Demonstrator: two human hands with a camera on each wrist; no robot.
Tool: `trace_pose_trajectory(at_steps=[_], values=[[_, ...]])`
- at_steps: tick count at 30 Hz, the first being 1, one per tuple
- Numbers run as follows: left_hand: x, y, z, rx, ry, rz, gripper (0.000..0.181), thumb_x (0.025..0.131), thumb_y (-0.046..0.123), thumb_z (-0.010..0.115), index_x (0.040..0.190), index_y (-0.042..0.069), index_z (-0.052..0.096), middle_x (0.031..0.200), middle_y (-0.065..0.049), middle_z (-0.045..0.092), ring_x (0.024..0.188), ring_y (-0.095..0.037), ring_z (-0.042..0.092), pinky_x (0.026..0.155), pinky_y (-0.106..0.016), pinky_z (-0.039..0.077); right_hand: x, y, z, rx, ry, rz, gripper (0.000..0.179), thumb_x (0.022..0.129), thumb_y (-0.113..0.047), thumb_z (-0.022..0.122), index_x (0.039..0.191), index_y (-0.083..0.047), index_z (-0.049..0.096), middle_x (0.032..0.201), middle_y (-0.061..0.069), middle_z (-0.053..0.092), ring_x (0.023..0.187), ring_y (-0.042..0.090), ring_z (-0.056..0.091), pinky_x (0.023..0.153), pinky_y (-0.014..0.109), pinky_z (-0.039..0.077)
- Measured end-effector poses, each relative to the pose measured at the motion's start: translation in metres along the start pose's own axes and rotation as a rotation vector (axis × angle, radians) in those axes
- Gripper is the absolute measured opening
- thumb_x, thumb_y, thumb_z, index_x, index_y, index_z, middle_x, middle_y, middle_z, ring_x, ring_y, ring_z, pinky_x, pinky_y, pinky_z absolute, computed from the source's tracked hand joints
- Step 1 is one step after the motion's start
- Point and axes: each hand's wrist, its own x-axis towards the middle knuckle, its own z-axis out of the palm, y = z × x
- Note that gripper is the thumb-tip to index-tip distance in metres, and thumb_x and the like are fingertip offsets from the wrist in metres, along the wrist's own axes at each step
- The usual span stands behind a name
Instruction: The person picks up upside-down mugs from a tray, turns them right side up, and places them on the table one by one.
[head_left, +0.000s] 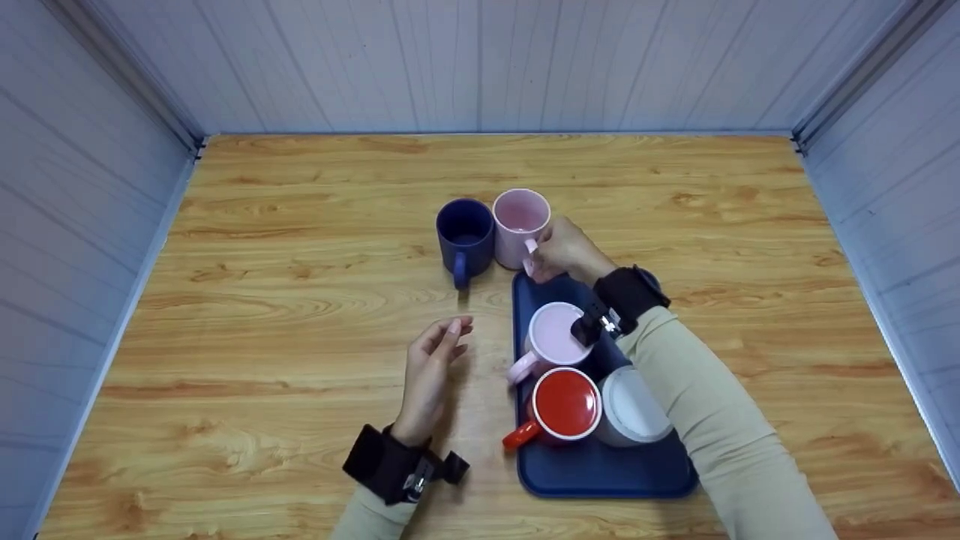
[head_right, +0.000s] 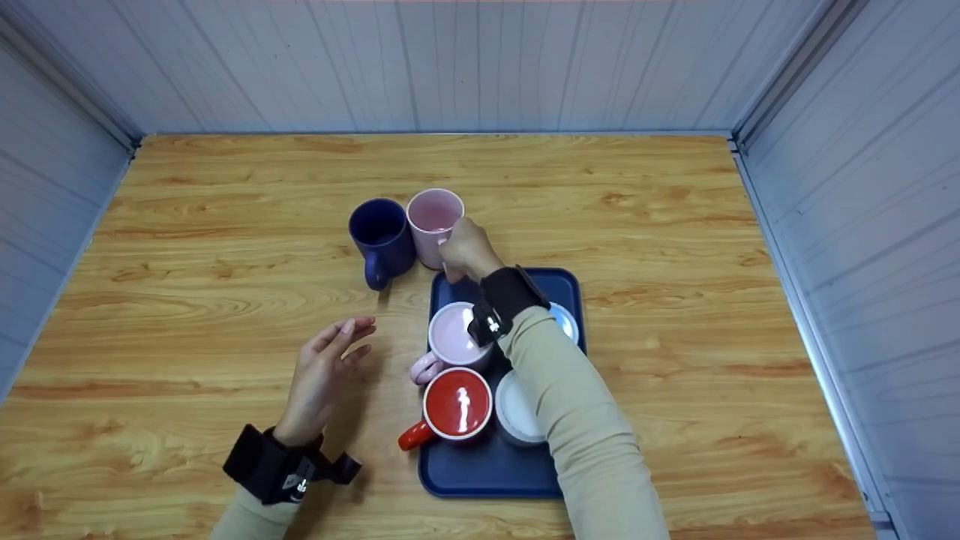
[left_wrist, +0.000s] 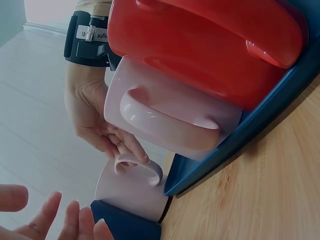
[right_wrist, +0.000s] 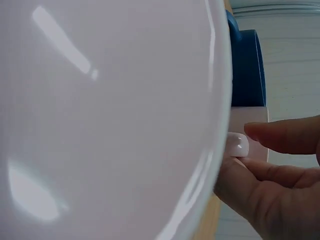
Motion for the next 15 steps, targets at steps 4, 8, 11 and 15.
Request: trace_pose_trajectory(at_steps=[4, 8, 11, 15], values=[[-0.0002, -0.0006, 0.0003, -0.005, -0.011, -0.006, 0.028, 0.094, 0.013, 0.050, 0.108, -0.009, 0.058, 0.108, -0.013, 0.060, 0.104, -0.023, 0.053, 0.092, -0.047, 0.038, 0.0002, 0.0020, 0.0006, -0.014, -0.046, 0.009, 0.011, 0.082, 0.012, 0.045, 0.087, 0.017, 0.054, 0.062, 0.015, 0.060, 0.051, 0.019, 0.060, 0.054, 0.033, 0.053], [0.0006, -0.0013, 0.0006, -0.008, -0.019, -0.009, 0.029, 0.094, 0.014, 0.050, 0.108, -0.010, 0.058, 0.111, -0.018, 0.058, 0.104, -0.024, 0.053, 0.092, -0.047, 0.038, -0.0012, 0.0021, 0.0006, -0.031, -0.080, 0.013, 0.016, 0.086, 0.008, 0.046, 0.095, 0.019, 0.053, 0.070, 0.019, 0.061, 0.057, 0.022, 0.062, 0.054, 0.034, 0.053], [0.0009, -0.0018, 0.0012, -0.007, -0.023, -0.007, 0.029, 0.094, 0.015, 0.050, 0.108, -0.010, 0.058, 0.112, -0.020, 0.058, 0.104, -0.024, 0.053, 0.092, -0.047, 0.038, -0.0023, 0.0032, -0.0006, -0.038, -0.106, -0.004, 0.017, 0.087, 0.006, 0.046, 0.097, 0.019, 0.051, 0.074, 0.021, 0.061, 0.062, 0.024, 0.063, 0.056, 0.033, 0.054], [0.0011, -0.0018, 0.0016, -0.008, -0.028, -0.003, 0.029, 0.094, 0.014, 0.050, 0.108, -0.010, 0.058, 0.112, -0.019, 0.058, 0.105, -0.024, 0.053, 0.092, -0.047, 0.038, -0.0044, 0.0056, -0.0046, -0.047, -0.163, -0.039, 0.020, 0.090, 0.001, 0.047, 0.100, 0.018, 0.052, 0.080, 0.023, 0.062, 0.067, 0.024, 0.064, 0.059, 0.033, 0.054]])
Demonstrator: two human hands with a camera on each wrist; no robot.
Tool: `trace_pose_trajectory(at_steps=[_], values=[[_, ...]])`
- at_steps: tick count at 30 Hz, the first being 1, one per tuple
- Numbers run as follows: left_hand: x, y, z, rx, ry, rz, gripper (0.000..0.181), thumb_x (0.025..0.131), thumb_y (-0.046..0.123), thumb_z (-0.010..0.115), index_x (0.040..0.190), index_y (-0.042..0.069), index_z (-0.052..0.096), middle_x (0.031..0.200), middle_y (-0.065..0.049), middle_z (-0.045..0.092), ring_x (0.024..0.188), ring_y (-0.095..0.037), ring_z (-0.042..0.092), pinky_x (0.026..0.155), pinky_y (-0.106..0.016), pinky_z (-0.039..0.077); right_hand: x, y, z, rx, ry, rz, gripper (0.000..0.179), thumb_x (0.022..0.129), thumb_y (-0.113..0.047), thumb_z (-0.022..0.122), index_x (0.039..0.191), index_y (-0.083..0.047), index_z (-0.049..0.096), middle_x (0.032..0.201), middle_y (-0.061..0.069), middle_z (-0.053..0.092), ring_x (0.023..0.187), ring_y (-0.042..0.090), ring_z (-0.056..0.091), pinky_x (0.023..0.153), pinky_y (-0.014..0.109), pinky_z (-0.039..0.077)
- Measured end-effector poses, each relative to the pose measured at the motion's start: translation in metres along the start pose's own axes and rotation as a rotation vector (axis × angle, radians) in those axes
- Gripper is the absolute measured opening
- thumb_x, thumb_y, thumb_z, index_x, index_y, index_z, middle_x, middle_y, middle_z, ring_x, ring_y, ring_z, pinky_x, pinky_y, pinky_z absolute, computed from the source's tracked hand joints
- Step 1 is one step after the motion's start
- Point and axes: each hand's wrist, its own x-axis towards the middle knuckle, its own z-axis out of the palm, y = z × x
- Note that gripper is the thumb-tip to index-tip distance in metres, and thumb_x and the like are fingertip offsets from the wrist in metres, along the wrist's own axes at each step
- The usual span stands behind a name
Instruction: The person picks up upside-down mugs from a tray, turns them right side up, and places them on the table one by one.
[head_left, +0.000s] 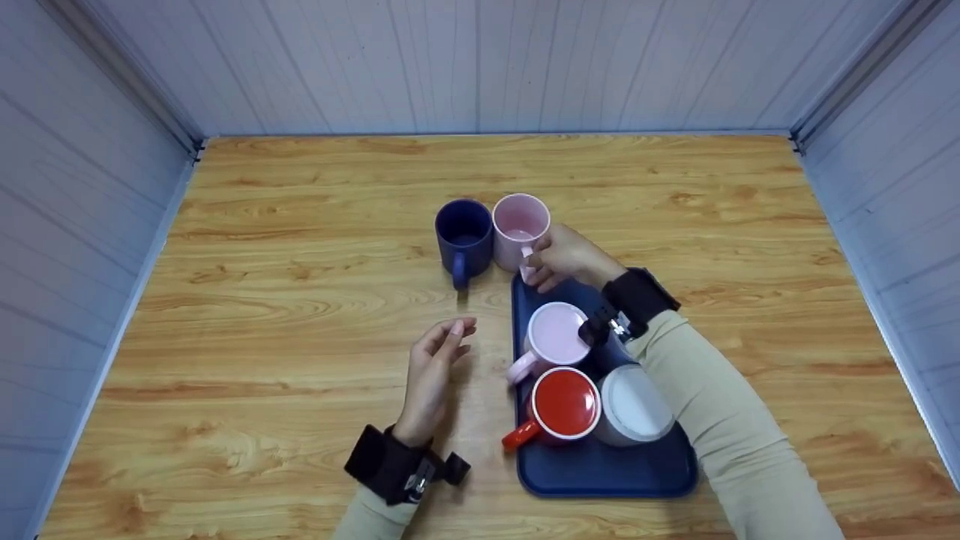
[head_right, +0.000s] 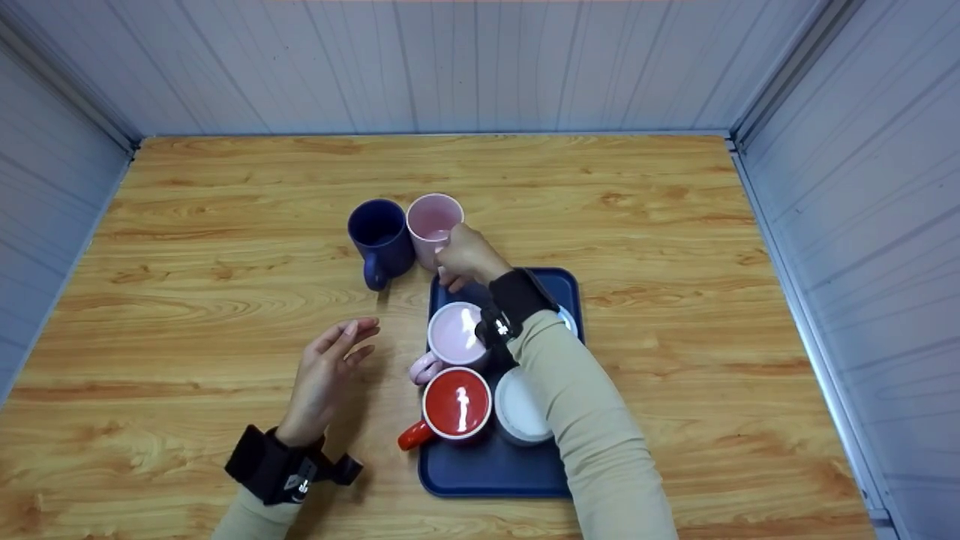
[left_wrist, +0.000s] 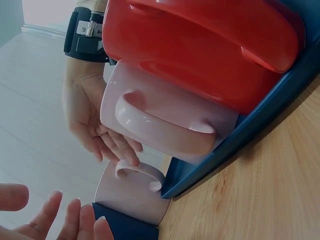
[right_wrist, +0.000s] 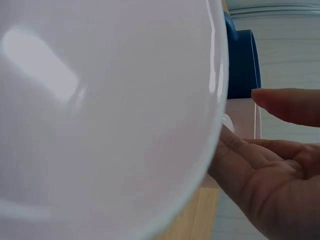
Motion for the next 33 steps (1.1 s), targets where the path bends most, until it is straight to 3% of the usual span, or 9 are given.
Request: trace_pose_trajectory(at_steps=[5, 13, 20, 25, 33], values=[[0.000, 0.000, 0.000, 0.006, -0.004, 0.010, 0.028, 0.094, 0.013, 0.050, 0.108, -0.010, 0.058, 0.112, -0.019, 0.059, 0.105, -0.024, 0.053, 0.092, -0.045, 0.039, -0.008, 0.000, -0.006, -0.072, -0.044, -0.026, 0.025, 0.091, -0.003, 0.049, 0.105, 0.017, 0.055, 0.091, 0.025, 0.063, 0.071, 0.024, 0.065, 0.060, 0.032, 0.054], [0.000, 0.001, 0.002, 0.019, -0.021, 0.036, 0.030, 0.094, 0.016, 0.051, 0.112, -0.008, 0.056, 0.112, -0.017, 0.059, 0.106, -0.025, 0.052, 0.091, -0.045, 0.039, -0.022, -0.007, -0.010, -0.127, -0.023, -0.060, 0.028, 0.092, -0.008, 0.050, 0.109, 0.014, 0.056, 0.095, 0.025, 0.063, 0.070, 0.024, 0.065, 0.060, 0.031, 0.053], [-0.003, 0.004, 0.011, 0.053, -0.107, 0.093, 0.034, 0.094, 0.016, 0.051, 0.118, -0.008, 0.051, 0.115, -0.020, 0.056, 0.107, -0.025, 0.050, 0.090, -0.042, 0.038, -0.047, -0.022, -0.015, -0.097, -0.016, -0.160, 0.028, 0.094, -0.011, 0.051, 0.113, 0.009, 0.057, 0.093, 0.022, 0.063, 0.073, 0.023, 0.065, 0.069, 0.037, 0.053], [-0.004, 0.008, 0.019, 0.057, -0.182, 0.132, 0.035, 0.093, 0.014, 0.053, 0.120, -0.008, 0.050, 0.117, -0.022, 0.054, 0.111, -0.026, 0.049, 0.096, -0.036, 0.036, -0.070, -0.029, -0.025, -0.092, 0.008, -0.236, 0.031, 0.093, -0.013, 0.054, 0.114, 0.010, 0.057, 0.096, 0.022, 0.063, 0.077, 0.021, 0.065, 0.071, 0.035, 0.053], [-0.003, 0.008, 0.023, 0.111, -0.232, 0.145, 0.035, 0.092, 0.013, 0.054, 0.120, -0.008, 0.051, 0.118, -0.020, 0.055, 0.113, -0.024, 0.049, 0.097, -0.036, 0.035, -0.102, -0.021, -0.049, -0.192, 0.077, -0.344, 0.033, 0.094, -0.014, 0.051, 0.115, 0.011, 0.055, 0.097, 0.023, 0.063, 0.082, 0.024, 0.065, 0.071, 0.033, 0.053]])
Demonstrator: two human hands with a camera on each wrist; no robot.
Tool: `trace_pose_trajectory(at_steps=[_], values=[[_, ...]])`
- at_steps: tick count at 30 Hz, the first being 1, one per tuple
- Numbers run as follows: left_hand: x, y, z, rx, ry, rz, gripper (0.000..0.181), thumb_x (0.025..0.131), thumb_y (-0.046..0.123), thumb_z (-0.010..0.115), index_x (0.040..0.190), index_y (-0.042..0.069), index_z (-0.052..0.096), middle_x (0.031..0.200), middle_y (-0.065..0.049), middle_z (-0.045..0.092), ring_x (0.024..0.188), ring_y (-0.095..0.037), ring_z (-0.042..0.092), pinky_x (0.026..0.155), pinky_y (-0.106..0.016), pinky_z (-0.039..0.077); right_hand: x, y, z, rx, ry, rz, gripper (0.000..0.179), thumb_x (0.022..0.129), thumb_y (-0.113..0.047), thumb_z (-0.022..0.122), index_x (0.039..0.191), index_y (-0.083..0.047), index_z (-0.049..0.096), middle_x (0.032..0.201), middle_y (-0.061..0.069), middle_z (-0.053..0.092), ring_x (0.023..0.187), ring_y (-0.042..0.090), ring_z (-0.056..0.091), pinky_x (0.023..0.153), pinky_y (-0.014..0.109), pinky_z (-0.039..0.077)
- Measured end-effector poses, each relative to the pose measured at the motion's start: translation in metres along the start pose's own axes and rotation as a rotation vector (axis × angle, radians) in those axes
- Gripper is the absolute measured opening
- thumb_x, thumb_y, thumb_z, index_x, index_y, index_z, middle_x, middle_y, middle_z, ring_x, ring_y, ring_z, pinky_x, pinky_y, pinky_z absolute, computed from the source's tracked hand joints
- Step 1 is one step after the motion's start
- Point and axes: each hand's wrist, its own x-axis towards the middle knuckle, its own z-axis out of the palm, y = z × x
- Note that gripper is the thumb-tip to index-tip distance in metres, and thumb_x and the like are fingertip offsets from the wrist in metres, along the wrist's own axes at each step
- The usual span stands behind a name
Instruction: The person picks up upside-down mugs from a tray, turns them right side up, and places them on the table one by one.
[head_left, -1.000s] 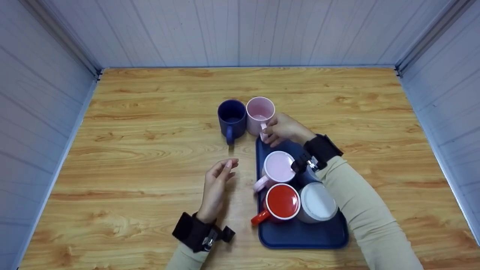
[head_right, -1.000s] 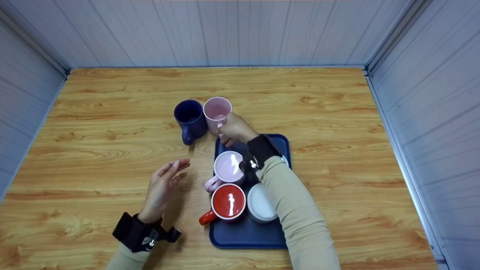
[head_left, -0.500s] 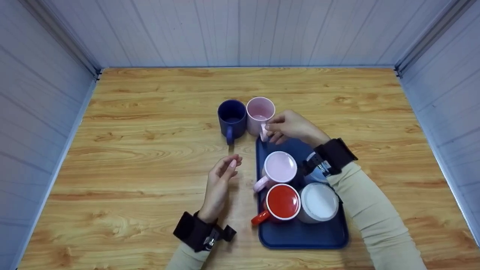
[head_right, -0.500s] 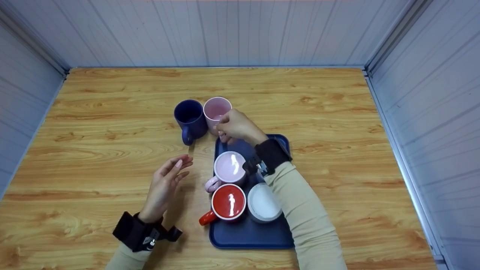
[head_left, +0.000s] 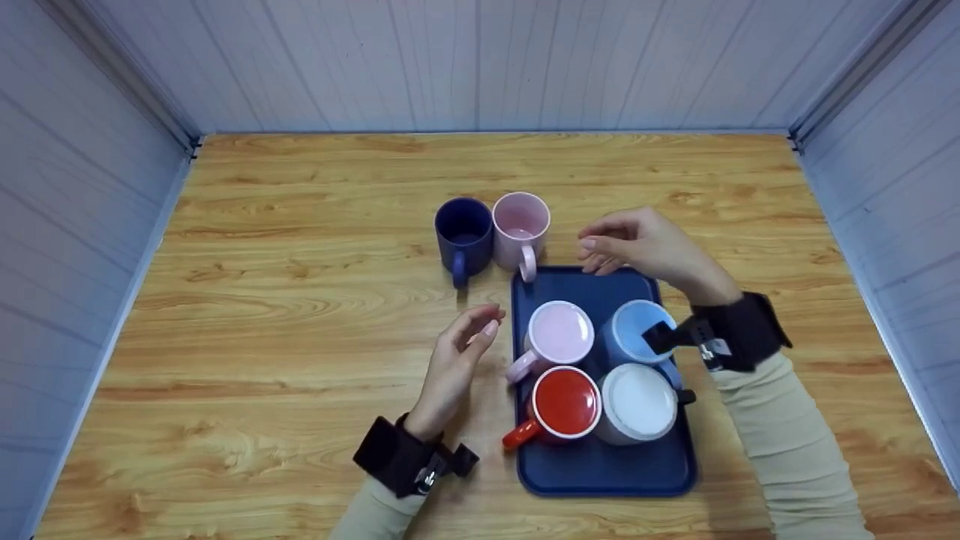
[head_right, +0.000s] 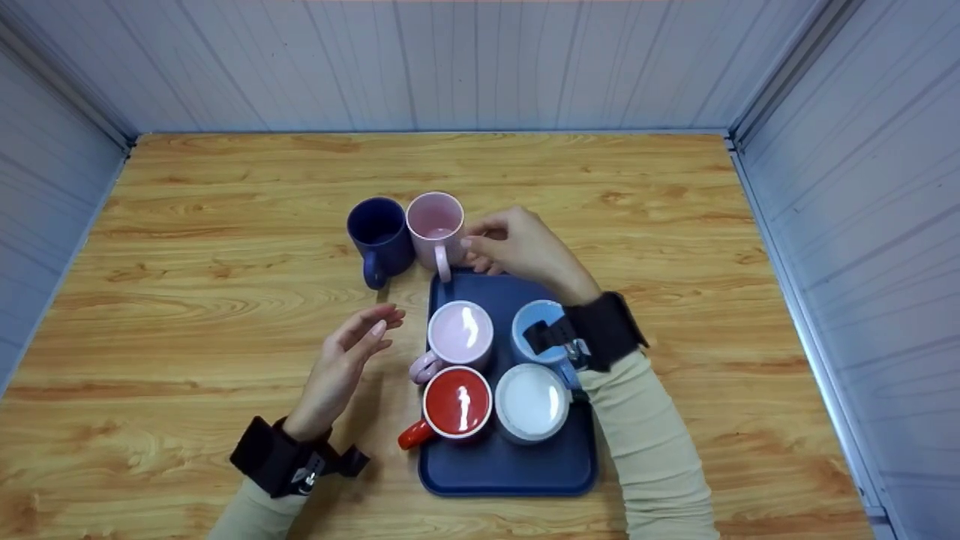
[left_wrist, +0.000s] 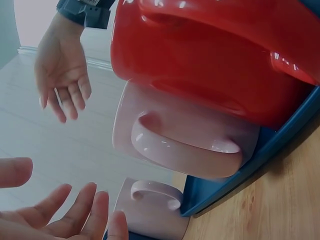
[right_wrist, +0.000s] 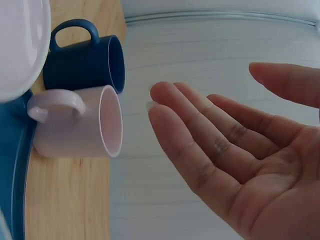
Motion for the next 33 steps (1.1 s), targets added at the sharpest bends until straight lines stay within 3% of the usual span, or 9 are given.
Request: trace_pose_trajectory(at_steps=[7, 12, 19, 24, 30, 33], values=[[0.000, 0.001, 0.000, 0.102, -0.040, 0.001, 0.034, 0.092, 0.016, 0.054, 0.119, -0.005, 0.054, 0.118, -0.016, 0.056, 0.112, -0.021, 0.050, 0.095, -0.038, 0.036, -0.031, 0.015, -0.015, 0.027, 0.081, -0.010, 0.035, 0.094, -0.014, 0.051, 0.116, 0.014, 0.052, 0.100, 0.025, 0.062, 0.081, 0.015, 0.065, 0.070, 0.026, 0.052], [-0.002, 0.002, 0.002, 0.101, -0.051, 0.002, 0.032, 0.092, 0.015, 0.054, 0.117, -0.005, 0.055, 0.117, -0.018, 0.056, 0.111, -0.021, 0.050, 0.094, -0.038, 0.037, -0.051, 0.025, -0.021, 0.016, 0.125, -0.008, 0.036, 0.094, -0.016, 0.051, 0.117, 0.013, 0.052, 0.102, 0.026, 0.062, 0.082, 0.013, 0.065, 0.071, 0.024, 0.051], [-0.006, 0.011, 0.012, 0.039, -0.120, 0.021, 0.031, 0.092, 0.011, 0.053, 0.118, -0.007, 0.053, 0.116, -0.021, 0.055, 0.110, -0.031, 0.050, 0.093, -0.034, 0.039, -0.072, 0.048, -0.028, 0.027, 0.198, -0.032, 0.032, 0.094, -0.012, 0.052, 0.111, 0.015, 0.053, 0.088, 0.000, 0.068, 0.077, 0.015, 0.065, 0.067, 0.024, 0.052], [-0.007, 0.017, 0.021, 0.011, -0.178, 0.035, 0.029, 0.091, 0.006, 0.053, 0.116, -0.008, 0.053, 0.115, -0.018, 0.056, 0.108, -0.031, 0.050, 0.091, -0.030, 0.041, -0.084, 0.069, -0.028, 0.044, 0.258, -0.039, 0.027, 0.093, -0.011, 0.053, 0.103, 0.014, 0.057, 0.083, 0.007, 0.067, 0.071, 0.017, 0.064, 0.063, 0.026, 0.052], [-0.009, 0.022, 0.027, 0.008, -0.257, 0.039, 0.030, 0.091, 0.006, 0.052, 0.117, -0.009, 0.053, 0.116, -0.019, 0.055, 0.107, -0.034, 0.050, 0.086, -0.028, 0.044, -0.096, 0.091, -0.025, 0.101, 0.386, -0.028, 0.023, 0.091, -0.009, 0.055, 0.095, 0.014, 0.060, 0.075, 0.012, 0.064, 0.064, 0.019, 0.060, 0.058, 0.026, 0.050], [-0.010, 0.022, 0.028, 0.004, -0.287, 0.038, 0.030, 0.091, 0.005, 0.051, 0.117, -0.009, 0.052, 0.116, -0.022, 0.054, 0.106, -0.036, 0.050, 0.081, -0.028, 0.046, -0.102, 0.098, -0.025, 0.118, 0.404, -0.007, 0.024, 0.091, -0.011, 0.056, 0.094, 0.013, 0.061, 0.073, 0.012, 0.063, 0.062, 0.019, 0.060, 0.056, 0.026, 0.049]])
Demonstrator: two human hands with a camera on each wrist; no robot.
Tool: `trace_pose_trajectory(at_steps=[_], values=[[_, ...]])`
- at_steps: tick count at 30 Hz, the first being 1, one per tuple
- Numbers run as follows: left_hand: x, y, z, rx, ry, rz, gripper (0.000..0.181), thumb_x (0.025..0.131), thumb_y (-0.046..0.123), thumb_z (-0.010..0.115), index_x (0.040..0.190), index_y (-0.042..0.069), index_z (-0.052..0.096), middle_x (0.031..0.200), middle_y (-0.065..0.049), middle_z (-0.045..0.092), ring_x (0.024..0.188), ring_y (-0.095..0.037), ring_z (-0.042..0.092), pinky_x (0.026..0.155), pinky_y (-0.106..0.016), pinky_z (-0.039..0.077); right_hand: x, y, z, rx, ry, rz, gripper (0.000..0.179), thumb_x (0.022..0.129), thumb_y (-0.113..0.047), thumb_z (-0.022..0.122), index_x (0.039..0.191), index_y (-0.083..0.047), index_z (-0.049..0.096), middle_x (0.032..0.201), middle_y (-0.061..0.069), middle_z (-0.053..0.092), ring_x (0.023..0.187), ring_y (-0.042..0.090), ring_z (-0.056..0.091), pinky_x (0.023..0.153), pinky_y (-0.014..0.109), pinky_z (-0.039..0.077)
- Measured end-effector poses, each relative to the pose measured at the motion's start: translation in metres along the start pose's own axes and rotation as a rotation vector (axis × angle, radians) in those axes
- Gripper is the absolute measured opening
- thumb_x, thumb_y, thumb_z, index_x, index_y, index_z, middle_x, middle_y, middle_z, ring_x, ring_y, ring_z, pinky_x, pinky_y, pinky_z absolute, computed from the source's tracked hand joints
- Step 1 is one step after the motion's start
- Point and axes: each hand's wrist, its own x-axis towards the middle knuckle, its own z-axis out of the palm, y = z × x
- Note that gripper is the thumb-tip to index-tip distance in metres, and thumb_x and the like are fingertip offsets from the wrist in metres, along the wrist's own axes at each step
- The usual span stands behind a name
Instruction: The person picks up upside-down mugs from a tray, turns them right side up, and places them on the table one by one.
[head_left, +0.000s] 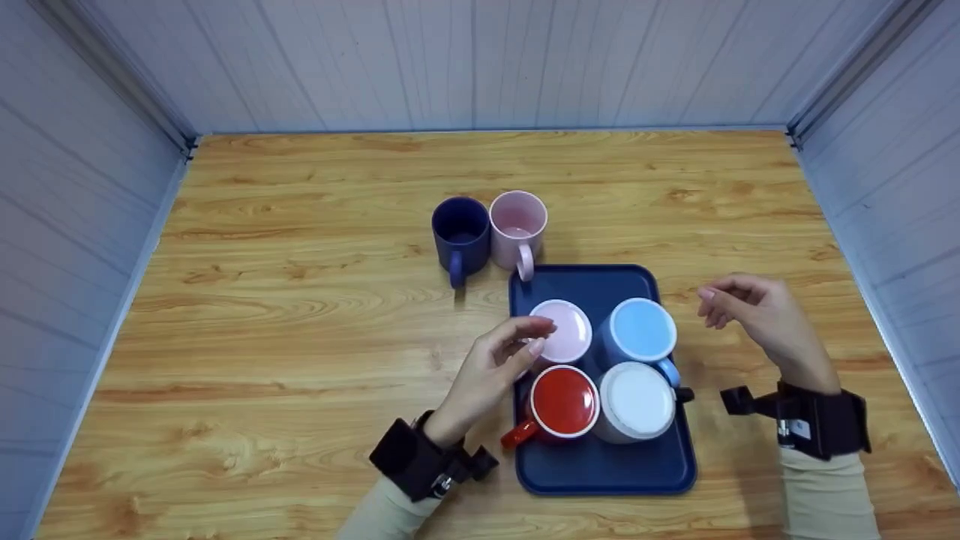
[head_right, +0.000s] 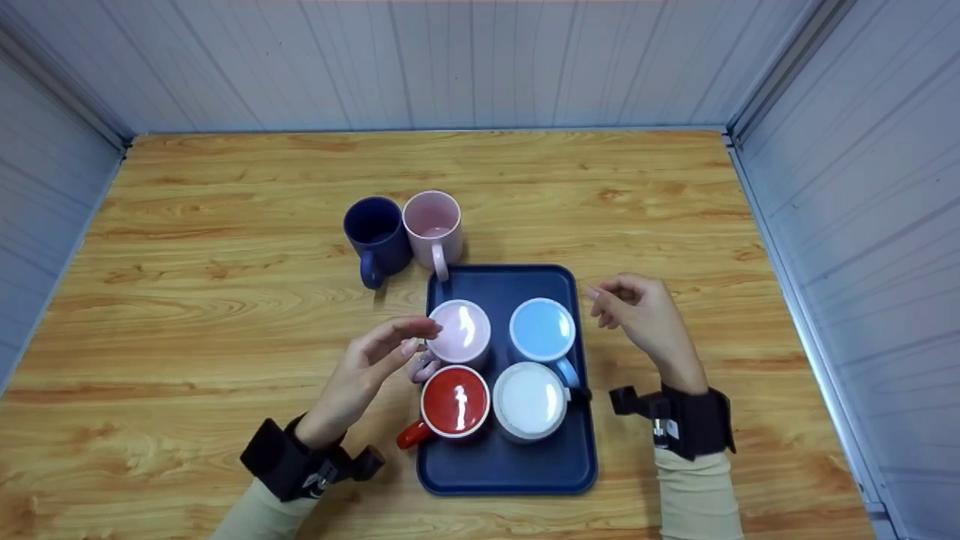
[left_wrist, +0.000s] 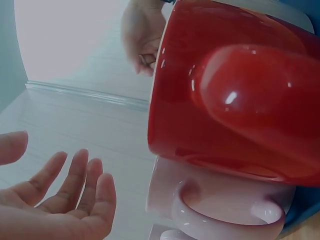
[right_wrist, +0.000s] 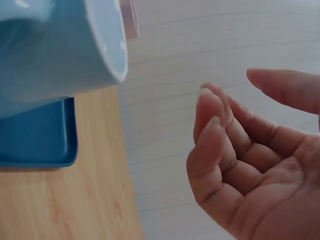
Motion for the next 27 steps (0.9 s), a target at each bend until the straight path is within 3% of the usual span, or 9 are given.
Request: trace_pose_trajectory(at_steps=[6, 15, 22, 27], values=[[0.000, 0.001, 0.002, 0.030, -0.051, 0.029, 0.031, 0.091, 0.006, 0.052, 0.118, -0.009, 0.053, 0.115, -0.020, 0.056, 0.107, -0.036, 0.050, 0.087, -0.031, 0.044, -0.012, 0.013, -0.007, -0.026, -0.041, 0.078, 0.024, 0.091, -0.015, 0.058, 0.094, 0.009, 0.062, 0.074, 0.012, 0.064, 0.063, 0.020, 0.061, 0.056, 0.028, 0.050], [-0.001, 0.002, 0.005, 0.115, -0.109, 0.041, 0.032, 0.091, 0.012, 0.051, 0.118, -0.004, 0.054, 0.115, -0.016, 0.058, 0.105, -0.029, 0.053, 0.092, -0.034, 0.041, -0.027, 0.026, -0.010, -0.176, -0.229, 0.187, 0.032, 0.090, -0.019, 0.059, 0.102, 0.011, 0.059, 0.080, 0.007, 0.066, 0.069, 0.016, 0.062, 0.061, 0.029, 0.052], [-0.001, 0.001, 0.005, 0.148, -0.116, 0.035, 0.030, 0.092, 0.013, 0.051, 0.117, -0.003, 0.056, 0.114, -0.013, 0.059, 0.105, -0.020, 0.053, 0.092, -0.035, 0.041, -0.029, 0.034, -0.003, -0.206, -0.387, 0.143, 0.029, 0.090, -0.018, 0.059, 0.104, 0.008, 0.061, 0.092, 0.020, 0.064, 0.080, 0.019, 0.064, 0.068, 0.032, 0.052], [-0.002, 0.001, 0.005, 0.148, -0.114, 0.040, 0.030, 0.092, 0.012, 0.051, 0.117, -0.003, 0.056, 0.114, -0.014, 0.059, 0.106, -0.021, 0.053, 0.092, -0.036, 0.041, -0.027, 0.039, 0.005, -0.232, -0.425, 0.079, 0.023, 0.089, -0.016, 0.060, 0.102, 0.004, 0.064, 0.091, 0.015, 0.065, 0.078, 0.017, 0.063, 0.067, 0.031, 0.051]])
